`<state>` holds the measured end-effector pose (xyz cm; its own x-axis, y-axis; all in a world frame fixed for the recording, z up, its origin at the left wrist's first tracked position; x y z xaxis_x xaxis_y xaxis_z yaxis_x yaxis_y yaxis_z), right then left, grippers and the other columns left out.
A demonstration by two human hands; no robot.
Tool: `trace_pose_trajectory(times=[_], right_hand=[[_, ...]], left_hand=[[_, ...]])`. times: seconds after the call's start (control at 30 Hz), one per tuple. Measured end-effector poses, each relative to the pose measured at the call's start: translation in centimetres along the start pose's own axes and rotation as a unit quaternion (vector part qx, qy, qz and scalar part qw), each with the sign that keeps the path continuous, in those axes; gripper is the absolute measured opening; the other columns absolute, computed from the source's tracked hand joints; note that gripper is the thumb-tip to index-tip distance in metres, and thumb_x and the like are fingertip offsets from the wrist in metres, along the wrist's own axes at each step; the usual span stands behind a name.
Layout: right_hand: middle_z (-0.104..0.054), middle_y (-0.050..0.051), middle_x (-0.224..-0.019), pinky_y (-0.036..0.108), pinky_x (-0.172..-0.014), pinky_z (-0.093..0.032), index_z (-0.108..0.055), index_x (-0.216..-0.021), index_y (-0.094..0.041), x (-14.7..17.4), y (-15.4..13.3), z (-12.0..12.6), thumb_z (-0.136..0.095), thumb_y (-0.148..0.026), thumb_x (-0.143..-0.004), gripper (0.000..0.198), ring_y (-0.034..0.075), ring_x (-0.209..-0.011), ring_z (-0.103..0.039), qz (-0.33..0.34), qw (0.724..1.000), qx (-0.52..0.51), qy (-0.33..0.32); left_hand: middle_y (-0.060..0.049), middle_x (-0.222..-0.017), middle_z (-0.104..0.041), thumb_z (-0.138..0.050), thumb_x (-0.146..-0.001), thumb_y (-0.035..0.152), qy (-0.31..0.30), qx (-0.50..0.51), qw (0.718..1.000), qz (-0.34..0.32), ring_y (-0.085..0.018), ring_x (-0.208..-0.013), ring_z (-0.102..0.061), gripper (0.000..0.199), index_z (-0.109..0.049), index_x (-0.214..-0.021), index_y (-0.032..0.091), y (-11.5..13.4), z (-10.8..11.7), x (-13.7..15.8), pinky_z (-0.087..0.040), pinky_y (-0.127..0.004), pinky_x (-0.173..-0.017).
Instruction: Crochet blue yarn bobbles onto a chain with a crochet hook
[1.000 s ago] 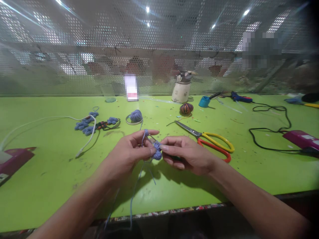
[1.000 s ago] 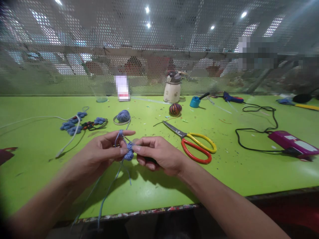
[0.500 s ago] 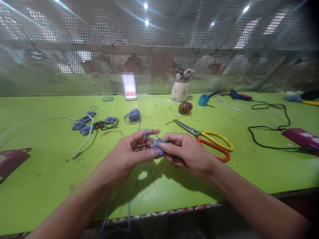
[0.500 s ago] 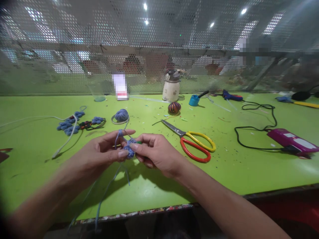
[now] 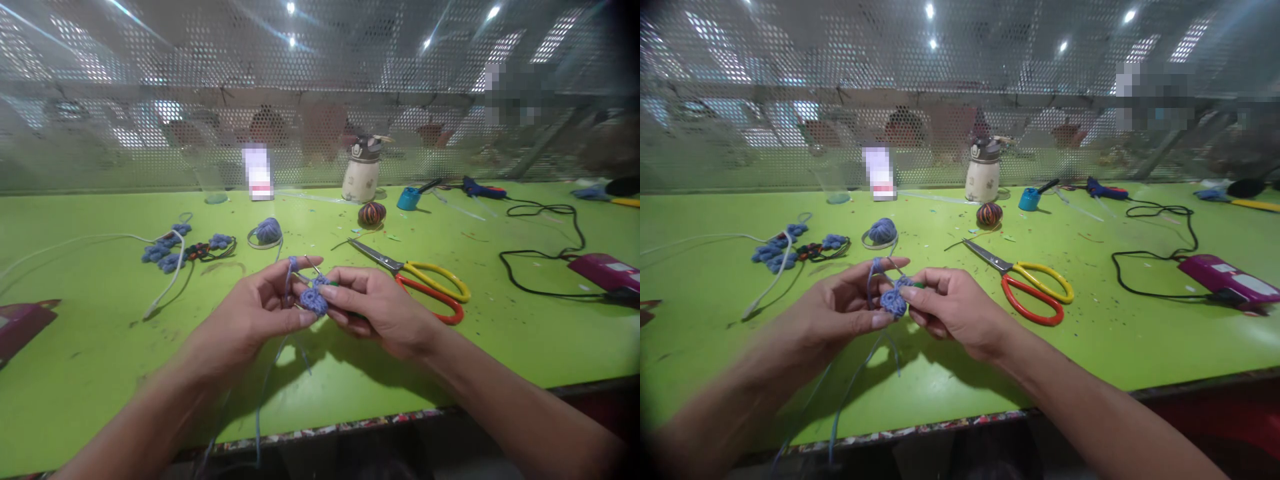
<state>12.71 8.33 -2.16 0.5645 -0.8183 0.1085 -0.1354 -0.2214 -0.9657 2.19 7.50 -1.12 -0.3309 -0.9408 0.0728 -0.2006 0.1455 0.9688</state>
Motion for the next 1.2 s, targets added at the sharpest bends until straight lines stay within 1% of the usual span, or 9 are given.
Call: trace_pose_trajectory(times=[0.17, 0.27, 0.43, 0.6, 0.77, 0.97, 1.2], right_hand=[[-0.050, -0.007, -0.053, 0.018, -0.036, -0.017, -0.057, -0.076, -0.014, -0.14, 0.16, -0.20, -0.075, -0.041, -0.078, 0.031, 0.001, -0.036, -0.029, -0.008, 1.000, -0.016, -0.012], [-0.050, -0.007, -0.052, 0.018, -0.036, -0.017, -0.058, -0.076, -0.014, -0.20, 0.20, -0.28, -0.074, -0.040, -0.078, 0.030, 0.001, -0.036, -0.028, -0.008, 1.000, -0.023, -0.017], [-0.050, -0.006, -0.054, 0.018, -0.036, -0.017, -0.058, -0.078, -0.014, -0.08, 0.21, -0.43, -0.070, -0.036, -0.083, 0.026, 0.001, -0.036, -0.030, -0.013, 0.999, -0.024, -0.030], [-0.047, -0.007, -0.053, 0.018, -0.037, -0.016, -0.062, -0.082, -0.014, 0.12, 0.11, -0.58, -0.077, -0.034, -0.075, 0.026, 0.002, -0.038, -0.029, -0.018, 0.999, -0.031, -0.040], [-0.044, -0.008, -0.051, 0.018, -0.038, -0.016, -0.063, -0.085, -0.014, 0.10, 0.03, -0.81, -0.076, -0.030, -0.076, 0.022, 0.002, -0.039, -0.027, -0.014, 0.998, -0.034, -0.054], [-0.045, -0.009, -0.050, 0.018, -0.037, -0.017, -0.061, -0.084, -0.015, 0.21, 0.11, -0.96, -0.077, -0.035, -0.077, 0.026, 0.002, -0.039, -0.027, -0.013, 0.997, -0.035, -0.063], [-0.045, -0.009, -0.051, 0.017, -0.037, -0.017, -0.060, -0.085, -0.015, 0.44, 0.09, -0.97, -0.077, -0.034, -0.076, 0.027, 0.002, -0.039, -0.029, -0.015, 0.998, -0.023, -0.057]], left_hand=[[0.001, -0.081, -0.067, -0.082, -0.068, 0.014, -0.001, 0.004, 1.000, -0.001, -0.014, -0.080, -0.062, 0.052, -0.067, -0.117, 0.025, 0.10, -0.10, 0.14, -0.047, -0.027, -0.080], [0.002, -0.081, -0.068, -0.082, -0.070, 0.014, -0.010, 0.012, 1.000, 0.000, -0.013, -0.080, -0.063, 0.051, -0.068, -0.117, 0.027, -0.02, -0.23, 0.18, -0.047, -0.026, -0.080], [0.003, -0.081, -0.068, -0.082, -0.070, 0.015, -0.008, 0.019, 1.000, 0.002, -0.011, -0.080, -0.062, 0.050, -0.068, -0.116, 0.028, -0.18, -0.05, 0.12, -0.047, -0.024, -0.079], [0.003, -0.081, -0.064, -0.083, -0.069, 0.018, 0.006, 0.007, 1.000, 0.001, -0.011, -0.079, -0.060, 0.049, -0.070, -0.115, 0.028, -0.05, 0.30, 0.21, -0.046, -0.024, -0.077], [0.002, -0.082, -0.063, -0.083, -0.069, 0.018, 0.012, 0.003, 1.000, -0.005, -0.012, -0.080, -0.059, 0.045, -0.072, -0.111, 0.029, 0.12, 0.26, 0.35, -0.045, -0.025, -0.078], [0.001, -0.083, -0.067, -0.083, -0.069, 0.020, 0.009, 0.012, 1.000, -0.007, -0.013, -0.081, -0.060, 0.044, -0.072, -0.111, 0.026, 0.17, 0.03, 0.34, -0.045, -0.026, -0.079], [0.002, -0.085, -0.072, -0.081, -0.070, 0.016, -0.004, 0.032, 0.999, 0.002, -0.011, -0.080, -0.062, 0.039, -0.074, -0.107, 0.025, 0.17, -0.39, 0.39, -0.045, -0.024, -0.079]])
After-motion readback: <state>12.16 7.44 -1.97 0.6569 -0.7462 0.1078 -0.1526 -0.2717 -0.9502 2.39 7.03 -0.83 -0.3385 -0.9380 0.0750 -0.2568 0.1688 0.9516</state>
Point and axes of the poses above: each hand's wrist, its own x-axis away from the middle knuckle, its own z-axis out of the back of the hand, y = z × x, the point moved 9 cm from there along -x, towards the middle knuckle
